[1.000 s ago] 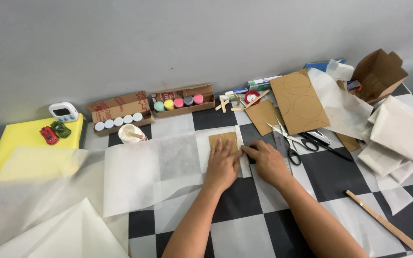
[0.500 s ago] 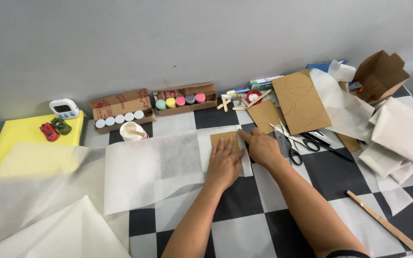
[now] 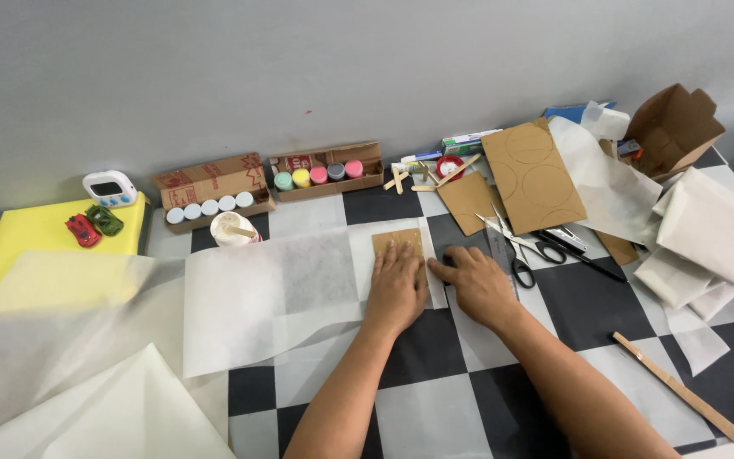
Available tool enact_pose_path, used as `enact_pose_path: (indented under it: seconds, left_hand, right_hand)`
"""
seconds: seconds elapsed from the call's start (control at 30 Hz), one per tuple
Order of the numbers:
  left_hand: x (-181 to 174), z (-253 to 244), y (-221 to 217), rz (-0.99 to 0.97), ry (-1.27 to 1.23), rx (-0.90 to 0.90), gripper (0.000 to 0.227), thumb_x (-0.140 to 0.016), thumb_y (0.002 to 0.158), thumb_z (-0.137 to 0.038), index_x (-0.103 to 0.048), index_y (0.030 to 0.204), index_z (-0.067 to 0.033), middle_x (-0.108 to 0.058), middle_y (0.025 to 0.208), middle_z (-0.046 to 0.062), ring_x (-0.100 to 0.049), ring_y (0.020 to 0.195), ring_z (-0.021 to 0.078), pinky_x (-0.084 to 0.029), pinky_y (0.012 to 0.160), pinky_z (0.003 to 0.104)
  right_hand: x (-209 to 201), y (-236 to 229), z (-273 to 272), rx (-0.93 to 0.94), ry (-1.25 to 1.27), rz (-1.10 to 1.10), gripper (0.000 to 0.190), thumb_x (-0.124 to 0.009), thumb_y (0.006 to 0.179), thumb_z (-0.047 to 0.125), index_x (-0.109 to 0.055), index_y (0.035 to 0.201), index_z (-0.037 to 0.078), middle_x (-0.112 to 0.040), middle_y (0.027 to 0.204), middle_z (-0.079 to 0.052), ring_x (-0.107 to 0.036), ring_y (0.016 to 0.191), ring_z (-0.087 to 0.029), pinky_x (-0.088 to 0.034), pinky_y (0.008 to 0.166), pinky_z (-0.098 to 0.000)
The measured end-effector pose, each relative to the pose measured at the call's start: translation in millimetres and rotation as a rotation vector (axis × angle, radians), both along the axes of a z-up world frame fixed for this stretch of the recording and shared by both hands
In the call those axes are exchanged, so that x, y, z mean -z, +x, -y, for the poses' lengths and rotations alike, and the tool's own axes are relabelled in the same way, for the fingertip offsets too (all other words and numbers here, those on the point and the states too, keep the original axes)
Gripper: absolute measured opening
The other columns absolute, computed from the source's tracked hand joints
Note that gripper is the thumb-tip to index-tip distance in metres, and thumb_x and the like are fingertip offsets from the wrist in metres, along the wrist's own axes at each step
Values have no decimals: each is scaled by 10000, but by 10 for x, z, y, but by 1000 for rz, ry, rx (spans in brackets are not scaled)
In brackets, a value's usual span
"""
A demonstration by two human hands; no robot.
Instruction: Folding, marking, and cutting thin white paper to size using a ruler, pen, and scissors on a workspace.
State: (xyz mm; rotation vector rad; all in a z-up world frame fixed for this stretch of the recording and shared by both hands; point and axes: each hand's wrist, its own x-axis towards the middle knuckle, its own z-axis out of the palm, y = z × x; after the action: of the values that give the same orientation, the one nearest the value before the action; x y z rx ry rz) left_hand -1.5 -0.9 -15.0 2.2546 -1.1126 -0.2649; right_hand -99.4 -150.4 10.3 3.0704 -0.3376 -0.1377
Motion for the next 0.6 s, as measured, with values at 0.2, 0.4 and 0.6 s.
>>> enact_pose_path:
  seconds: [0.2, 0.4, 0.6]
  left_hand:
    - [17, 15, 7, 81, 22, 26, 608, -532, 902, -145, -463, 1503, -210, -487, 1521, 208, -289, 1494, 430, -147, 1214, 593]
    - [-199, -19, -26, -15, 110, 33, 470, -499, 937, -183, -626, 1389, -212, -398, 1596, 167, -211, 1537, 391, -96, 1246, 534]
    - [-423, -27, -32, -128, 140, -9, 708, -468, 923, -132, -256, 1597, -97, -397, 1586, 198, -202, 1542, 345, -43, 1255, 492]
  right_hand:
    - [365, -393, -158, -71, -59, 95, 466, -487, 935, 119, -662, 1308, 337, -609, 1179, -4, -575, 1021, -226, -482, 817, -343]
    - [371, -396, -56, 30, 227, 290, 227, -592, 934, 157, -786, 937, 275, -702, 1018, 52, -677, 939, -171, -500, 769, -281]
    - [230, -117, 66, -30, 242, 508, 235, -536, 961, 121, -615, 791, 264, -736, 1044, 108, -642, 1139, -141, -453, 863, -285]
